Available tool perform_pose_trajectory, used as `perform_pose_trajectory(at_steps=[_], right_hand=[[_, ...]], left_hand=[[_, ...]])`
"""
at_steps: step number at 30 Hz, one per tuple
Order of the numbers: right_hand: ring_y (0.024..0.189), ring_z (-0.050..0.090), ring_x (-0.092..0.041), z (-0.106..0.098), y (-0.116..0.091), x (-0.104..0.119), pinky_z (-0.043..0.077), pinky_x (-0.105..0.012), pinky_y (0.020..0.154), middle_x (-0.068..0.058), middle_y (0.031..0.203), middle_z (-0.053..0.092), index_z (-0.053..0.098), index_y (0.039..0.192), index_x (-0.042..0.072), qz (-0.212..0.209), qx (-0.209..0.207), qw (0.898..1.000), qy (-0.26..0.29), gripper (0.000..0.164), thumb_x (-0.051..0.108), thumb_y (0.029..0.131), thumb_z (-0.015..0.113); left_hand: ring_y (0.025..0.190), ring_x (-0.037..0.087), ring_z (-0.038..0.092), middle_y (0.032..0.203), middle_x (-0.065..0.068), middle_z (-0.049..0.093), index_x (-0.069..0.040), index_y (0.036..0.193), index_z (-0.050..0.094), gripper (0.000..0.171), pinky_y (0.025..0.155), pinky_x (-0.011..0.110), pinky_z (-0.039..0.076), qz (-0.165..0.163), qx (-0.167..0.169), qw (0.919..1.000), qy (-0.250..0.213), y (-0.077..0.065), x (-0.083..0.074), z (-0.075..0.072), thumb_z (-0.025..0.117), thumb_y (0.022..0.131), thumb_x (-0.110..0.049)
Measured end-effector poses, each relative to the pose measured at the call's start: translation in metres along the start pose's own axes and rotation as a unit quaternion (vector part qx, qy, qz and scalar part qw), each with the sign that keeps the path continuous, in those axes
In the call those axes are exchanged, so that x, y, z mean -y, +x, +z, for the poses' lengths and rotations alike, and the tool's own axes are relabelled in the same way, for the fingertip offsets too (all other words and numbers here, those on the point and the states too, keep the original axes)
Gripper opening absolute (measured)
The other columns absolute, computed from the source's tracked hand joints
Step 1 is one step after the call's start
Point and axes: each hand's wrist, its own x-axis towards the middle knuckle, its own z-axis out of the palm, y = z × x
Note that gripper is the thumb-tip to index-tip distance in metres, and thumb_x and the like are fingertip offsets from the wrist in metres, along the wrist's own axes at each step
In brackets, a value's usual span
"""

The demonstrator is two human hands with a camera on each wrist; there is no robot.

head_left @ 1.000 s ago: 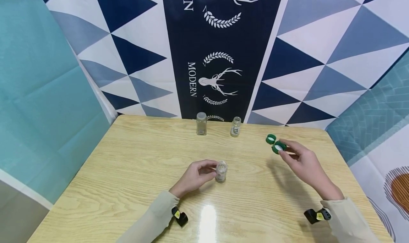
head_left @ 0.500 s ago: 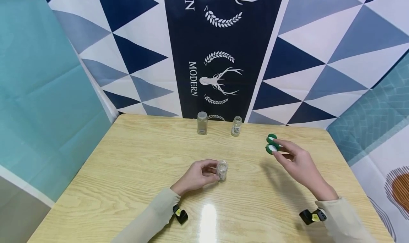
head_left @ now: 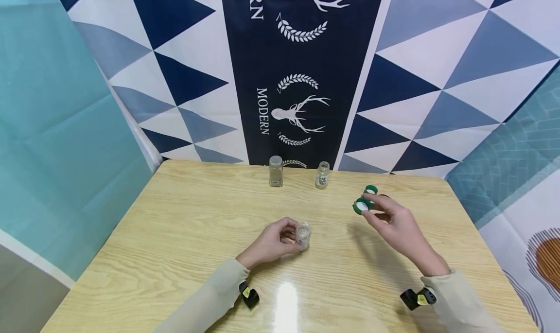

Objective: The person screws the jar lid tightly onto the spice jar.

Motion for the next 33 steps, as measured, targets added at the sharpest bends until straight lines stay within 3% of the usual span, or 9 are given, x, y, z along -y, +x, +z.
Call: perform_pose_trajectory(at_steps=[3, 9, 16, 19, 33], right_hand=[[0.104, 0.071, -0.027, 0.003, -0.001, 0.0, 0.055, -0.009, 0.078, -0.016, 0.123, 0.068, 0.065, 0.135, 0.003, 0.004, 0.004, 1.0, 0.001, 0.038, 0.012, 0.099, 0.07], [0.102, 0.068, -0.006, 0.008, -0.001, -0.001, 0.057, -0.012, 0.078, -0.014, 0.121, 0.069, 0.065, 0.135, 0.004, 0.005, 0.009, 1.0, 0.002, 0.038, 0.013, 0.098, 0.071], [0.105, 0.071, -0.028, 0.013, -0.002, 0.0, 0.057, -0.012, 0.078, -0.016, 0.125, 0.069, 0.065, 0.134, 0.002, -0.004, 0.012, 1.0, 0.009, 0.038, 0.01, 0.097, 0.072], [0.106, 0.07, -0.031, 0.014, -0.002, 0.001, 0.057, -0.012, 0.079, -0.016, 0.126, 0.069, 0.065, 0.134, 0.002, -0.009, 0.012, 1.0, 0.013, 0.038, 0.009, 0.097, 0.072], [0.099, 0.069, -0.014, 0.022, 0.001, 0.006, 0.058, -0.016, 0.077, -0.014, 0.117, 0.073, 0.066, 0.132, 0.002, -0.015, 0.018, 0.999, 0.031, 0.042, 0.006, 0.092, 0.077]], left_hand=[[0.108, 0.024, 0.068, 0.117, 0.015, 0.071, 0.0, 0.122, 0.06, 0.043, 0.088, 0.022, 0.059, 0.005, 0.001, 1.0, 0.001, 0.0, 0.0, 0.0, 0.082, 0.085, -0.002], [0.107, 0.02, 0.069, 0.117, 0.013, 0.072, -0.003, 0.123, 0.059, 0.044, 0.087, 0.021, 0.059, 0.012, 0.001, 0.9999, 0.004, 0.001, 0.002, 0.0, 0.082, 0.086, -0.005], [0.11, 0.019, 0.068, 0.12, 0.009, 0.072, -0.009, 0.127, 0.06, 0.043, 0.087, 0.021, 0.059, 0.013, 0.003, 0.9999, 0.008, -0.001, 0.002, 0.0, 0.082, 0.089, -0.011], [0.111, 0.02, 0.067, 0.119, 0.008, 0.071, -0.009, 0.126, 0.061, 0.042, 0.087, 0.021, 0.058, 0.015, 0.001, 0.9998, 0.012, -0.001, 0.001, 0.0, 0.082, 0.089, -0.013], [0.107, 0.017, 0.066, 0.116, 0.005, 0.07, -0.012, 0.127, 0.062, 0.042, 0.086, 0.023, 0.059, 0.016, 0.002, 0.9993, 0.033, -0.001, -0.001, -0.002, 0.082, 0.09, -0.016]])
